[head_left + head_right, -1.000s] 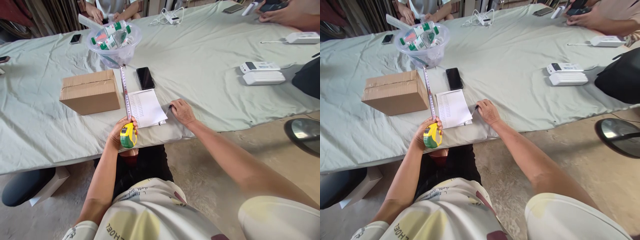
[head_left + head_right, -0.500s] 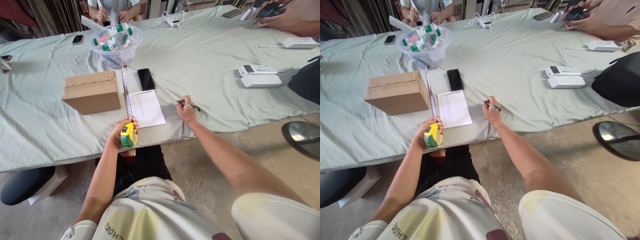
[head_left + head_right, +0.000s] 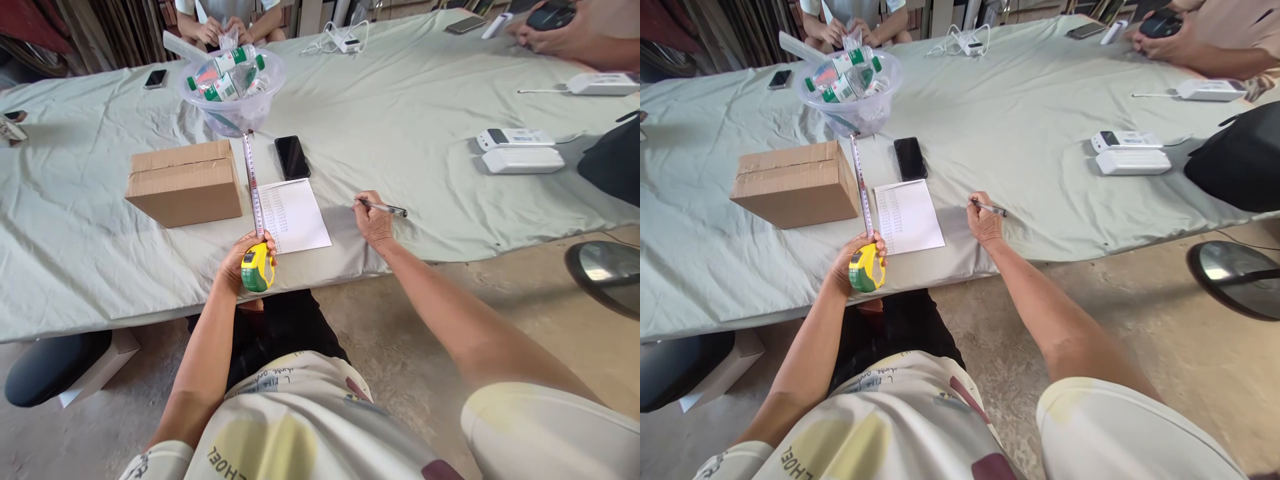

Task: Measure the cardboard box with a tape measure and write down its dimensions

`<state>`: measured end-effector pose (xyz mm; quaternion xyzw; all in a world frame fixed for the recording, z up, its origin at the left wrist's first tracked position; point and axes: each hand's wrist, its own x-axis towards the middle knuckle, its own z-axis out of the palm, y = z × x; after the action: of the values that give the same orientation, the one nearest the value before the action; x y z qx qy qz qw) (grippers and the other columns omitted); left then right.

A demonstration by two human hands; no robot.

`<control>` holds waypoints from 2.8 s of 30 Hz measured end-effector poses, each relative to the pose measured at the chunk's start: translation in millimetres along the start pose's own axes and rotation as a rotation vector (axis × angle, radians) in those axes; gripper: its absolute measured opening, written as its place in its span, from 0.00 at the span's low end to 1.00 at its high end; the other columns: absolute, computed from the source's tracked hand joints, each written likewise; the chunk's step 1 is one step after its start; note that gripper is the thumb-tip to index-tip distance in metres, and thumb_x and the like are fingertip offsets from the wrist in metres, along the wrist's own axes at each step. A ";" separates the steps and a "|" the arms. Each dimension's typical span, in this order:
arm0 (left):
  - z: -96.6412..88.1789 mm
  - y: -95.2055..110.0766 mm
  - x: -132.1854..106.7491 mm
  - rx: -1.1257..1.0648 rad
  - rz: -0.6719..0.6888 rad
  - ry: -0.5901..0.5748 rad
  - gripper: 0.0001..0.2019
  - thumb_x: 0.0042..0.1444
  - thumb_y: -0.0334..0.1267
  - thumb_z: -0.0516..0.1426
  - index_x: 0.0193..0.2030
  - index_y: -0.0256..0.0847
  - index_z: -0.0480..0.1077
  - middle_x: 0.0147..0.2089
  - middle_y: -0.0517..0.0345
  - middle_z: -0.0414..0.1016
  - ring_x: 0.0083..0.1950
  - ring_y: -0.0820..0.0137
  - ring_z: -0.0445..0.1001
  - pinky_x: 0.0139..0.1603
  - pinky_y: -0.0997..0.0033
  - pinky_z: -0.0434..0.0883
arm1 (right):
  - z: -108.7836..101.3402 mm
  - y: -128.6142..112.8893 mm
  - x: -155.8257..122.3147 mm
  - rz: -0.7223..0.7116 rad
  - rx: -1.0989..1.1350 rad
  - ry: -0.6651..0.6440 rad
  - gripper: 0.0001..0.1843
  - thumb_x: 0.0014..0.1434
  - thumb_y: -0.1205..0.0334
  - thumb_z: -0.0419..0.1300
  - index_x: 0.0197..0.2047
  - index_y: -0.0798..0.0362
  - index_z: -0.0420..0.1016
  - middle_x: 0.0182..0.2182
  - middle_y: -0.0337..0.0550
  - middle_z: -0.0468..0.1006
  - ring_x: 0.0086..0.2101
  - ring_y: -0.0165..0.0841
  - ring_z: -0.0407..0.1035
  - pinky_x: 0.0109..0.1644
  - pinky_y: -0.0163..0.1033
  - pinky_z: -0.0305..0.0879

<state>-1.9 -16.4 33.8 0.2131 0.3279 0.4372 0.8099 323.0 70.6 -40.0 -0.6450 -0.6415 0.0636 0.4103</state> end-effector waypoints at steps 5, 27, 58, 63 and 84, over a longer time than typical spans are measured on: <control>0.0 0.2 0.1 -0.009 0.007 -0.008 0.02 0.59 0.30 0.58 0.35 0.37 0.72 0.31 0.57 0.70 0.31 0.71 0.72 0.32 0.69 0.75 | -5.9 -9.2 -1.0 -0.021 0.039 0.006 0.08 0.61 0.58 0.50 0.39 0.46 0.70 0.31 0.44 0.81 0.33 0.39 0.76 0.43 0.44 0.71; -2.1 1.3 2.3 0.011 -0.002 -0.024 0.01 0.56 0.31 0.60 0.35 0.38 0.71 0.31 0.59 0.69 0.31 0.71 0.72 0.32 0.70 0.76 | -81.2 -53.3 -189.8 -0.059 -0.075 0.061 0.10 0.64 0.65 0.55 0.40 0.46 0.78 0.36 0.43 0.83 0.35 0.38 0.78 0.45 0.45 0.77; -13.7 -2.6 6.4 -0.013 -0.073 0.027 0.02 0.58 0.31 0.60 0.34 0.35 0.73 0.44 0.42 0.81 0.41 0.58 0.82 0.34 0.65 0.80 | 37.3 -142.3 -71.4 0.099 0.552 -0.213 0.05 0.59 0.60 0.56 0.31 0.48 0.68 0.25 0.35 0.74 0.28 0.32 0.70 0.36 0.39 0.66; -11.2 -1.0 6.2 -0.026 -0.106 0.028 0.02 0.56 0.31 0.61 0.34 0.34 0.74 0.41 0.42 0.81 0.44 0.55 0.83 0.35 0.65 0.80 | 38.5 -137.8 -72.6 0.125 0.555 -0.237 0.06 0.59 0.60 0.57 0.30 0.48 0.69 0.23 0.34 0.73 0.27 0.32 0.68 0.35 0.39 0.65; -6.8 -1.1 5.0 0.000 -0.086 0.016 0.01 0.56 0.29 0.61 0.34 0.35 0.75 0.38 0.44 0.81 0.47 0.54 0.82 0.36 0.65 0.80 | 44.5 -133.9 -72.0 0.065 0.480 -0.249 0.08 0.61 0.59 0.55 0.30 0.48 0.67 0.24 0.34 0.70 0.27 0.31 0.65 0.33 0.39 0.62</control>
<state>-4.2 -12.4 26.7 0.1951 0.3433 0.4038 0.8253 179.9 5.7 -19.3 -0.5367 -0.6327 0.3058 0.4670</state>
